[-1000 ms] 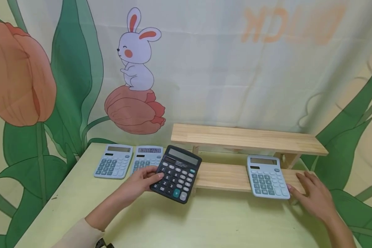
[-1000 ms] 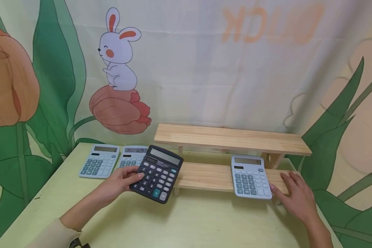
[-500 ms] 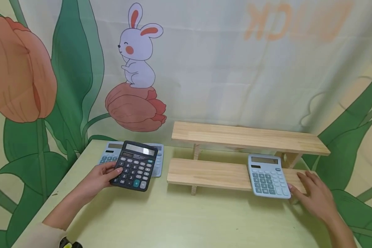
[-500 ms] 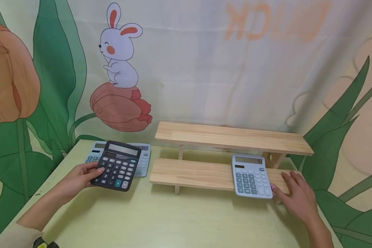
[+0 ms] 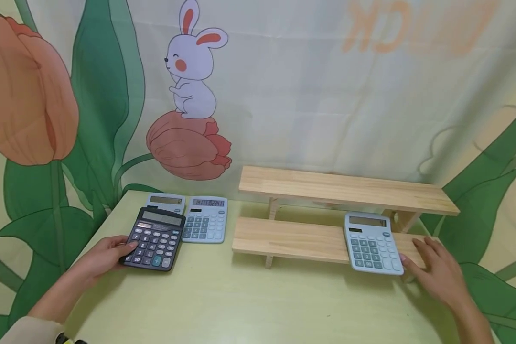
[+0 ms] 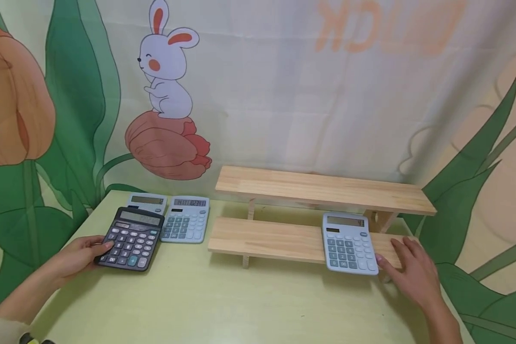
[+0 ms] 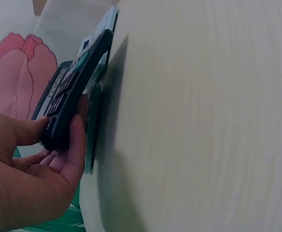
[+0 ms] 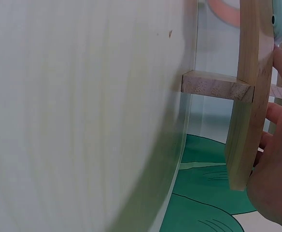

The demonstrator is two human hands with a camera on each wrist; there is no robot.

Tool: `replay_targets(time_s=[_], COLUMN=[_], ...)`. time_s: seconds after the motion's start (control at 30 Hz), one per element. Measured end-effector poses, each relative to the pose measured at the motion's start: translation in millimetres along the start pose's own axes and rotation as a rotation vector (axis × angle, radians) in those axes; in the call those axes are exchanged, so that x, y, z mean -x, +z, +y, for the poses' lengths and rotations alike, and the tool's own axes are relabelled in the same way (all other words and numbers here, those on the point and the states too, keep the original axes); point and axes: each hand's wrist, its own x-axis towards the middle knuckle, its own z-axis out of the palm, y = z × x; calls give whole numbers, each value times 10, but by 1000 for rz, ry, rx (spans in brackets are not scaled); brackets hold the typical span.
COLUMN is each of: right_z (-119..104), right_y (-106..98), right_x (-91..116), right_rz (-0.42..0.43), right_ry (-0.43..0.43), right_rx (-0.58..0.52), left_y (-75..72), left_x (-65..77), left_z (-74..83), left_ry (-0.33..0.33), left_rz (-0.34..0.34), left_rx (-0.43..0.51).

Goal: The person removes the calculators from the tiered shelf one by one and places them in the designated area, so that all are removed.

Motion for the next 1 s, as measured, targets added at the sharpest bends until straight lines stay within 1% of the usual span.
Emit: replay_targets(time_s=[0.13, 0.23, 0.33, 0.6, 0.7, 0.77, 0.8, 0.9, 1.0], right_z=[5, 9, 12, 8, 1, -4, -6, -8, -7], right_y=[12, 10, 4, 21, 20, 17, 16, 15, 17], right_x=[12, 19, 21, 30, 26, 24, 21, 21, 24], right_rz=[-2, 7, 11, 16, 15, 13, 10, 9, 10], right_ry=[7, 5, 5, 7, 8, 10, 12, 15, 17], right_rx=[-3, -3, -2, -17, -16, -12, -11, -5, -2], left_y=[-68, -102, -118, -165, -206, -230, -241, -263, -258], left_x=[-5, -8, -7, 19, 27, 35, 39, 49, 61], left_z=[-72, -96, -108, -137, -158, -164, -169, -170, -155], left_ry=[-33, -53, -68, -105, -124, -130, -126, -113, -85], left_rz=[17, 16, -6, -65, -67, -51, -45, -1, 44], left_rx=[-10, 8, 39, 76, 72, 42, 12, -124, -253])
